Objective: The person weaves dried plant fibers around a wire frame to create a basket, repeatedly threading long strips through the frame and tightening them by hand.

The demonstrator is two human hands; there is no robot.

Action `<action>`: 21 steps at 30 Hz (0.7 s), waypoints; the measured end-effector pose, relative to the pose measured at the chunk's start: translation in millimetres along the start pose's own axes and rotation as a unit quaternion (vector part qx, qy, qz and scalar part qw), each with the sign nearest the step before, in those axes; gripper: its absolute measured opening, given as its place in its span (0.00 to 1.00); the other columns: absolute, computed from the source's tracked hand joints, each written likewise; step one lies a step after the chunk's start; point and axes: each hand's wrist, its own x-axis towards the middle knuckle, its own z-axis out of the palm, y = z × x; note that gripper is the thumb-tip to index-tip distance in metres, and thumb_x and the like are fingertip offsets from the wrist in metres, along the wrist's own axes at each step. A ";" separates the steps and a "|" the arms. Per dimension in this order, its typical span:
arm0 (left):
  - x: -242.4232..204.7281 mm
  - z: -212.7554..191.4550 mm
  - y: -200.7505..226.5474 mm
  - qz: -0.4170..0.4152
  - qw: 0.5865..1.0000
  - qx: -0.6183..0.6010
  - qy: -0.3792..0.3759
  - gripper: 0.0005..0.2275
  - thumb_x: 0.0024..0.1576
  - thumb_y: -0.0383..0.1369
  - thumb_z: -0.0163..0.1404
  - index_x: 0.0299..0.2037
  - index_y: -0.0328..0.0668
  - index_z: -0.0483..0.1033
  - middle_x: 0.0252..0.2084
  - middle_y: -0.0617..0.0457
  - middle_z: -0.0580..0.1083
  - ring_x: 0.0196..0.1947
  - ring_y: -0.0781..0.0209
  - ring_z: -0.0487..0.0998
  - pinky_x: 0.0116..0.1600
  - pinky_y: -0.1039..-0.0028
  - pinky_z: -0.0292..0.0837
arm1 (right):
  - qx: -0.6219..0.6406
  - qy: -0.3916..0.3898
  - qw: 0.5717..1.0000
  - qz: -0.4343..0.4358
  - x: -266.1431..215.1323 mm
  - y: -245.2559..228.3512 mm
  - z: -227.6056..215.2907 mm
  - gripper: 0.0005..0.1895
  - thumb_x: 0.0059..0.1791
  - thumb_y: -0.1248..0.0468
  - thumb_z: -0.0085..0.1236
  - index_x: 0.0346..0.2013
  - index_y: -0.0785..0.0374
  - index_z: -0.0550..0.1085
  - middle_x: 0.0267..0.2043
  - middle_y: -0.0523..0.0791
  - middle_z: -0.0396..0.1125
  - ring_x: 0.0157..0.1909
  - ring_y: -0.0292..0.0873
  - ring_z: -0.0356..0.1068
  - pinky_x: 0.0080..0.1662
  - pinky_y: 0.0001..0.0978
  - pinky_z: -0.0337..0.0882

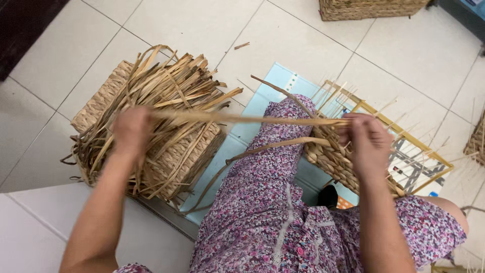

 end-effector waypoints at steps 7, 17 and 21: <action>43.9 -38.5 12.0 0.245 0.891 0.357 0.138 0.04 0.49 0.31 0.56 0.32 0.44 0.80 0.32 0.51 0.79 0.35 0.51 0.76 0.47 0.59 0.70 | -0.007 0.079 0.995 -0.056 -21.4 3.4 -45.5 0.03 0.63 0.73 0.48 0.52 0.66 0.69 0.40 0.44 0.69 0.37 0.36 0.71 0.41 0.27 0.73; 65.3 -94.4 21.6 0.259 0.784 0.422 0.374 0.07 0.67 0.29 0.51 0.53 0.39 0.75 0.49 0.48 0.73 0.47 0.54 0.79 0.49 0.65 0.77 | 0.035 0.182 0.971 -0.153 -23.6 -2.7 -113.4 0.07 0.65 0.77 0.48 0.57 0.68 0.67 0.40 0.45 0.66 0.35 0.37 0.69 0.38 0.28 0.73; 25.9 -41.4 110.5 0.144 0.987 -0.075 0.019 0.34 0.50 0.21 0.55 0.70 0.40 0.60 0.69 0.42 0.59 0.58 0.49 0.74 0.54 0.60 0.75 | -0.025 0.095 0.994 -0.049 -19.4 12.3 -51.1 0.10 0.61 0.70 0.50 0.57 0.60 0.67 0.37 0.43 0.69 0.34 0.36 0.71 0.37 0.28 0.74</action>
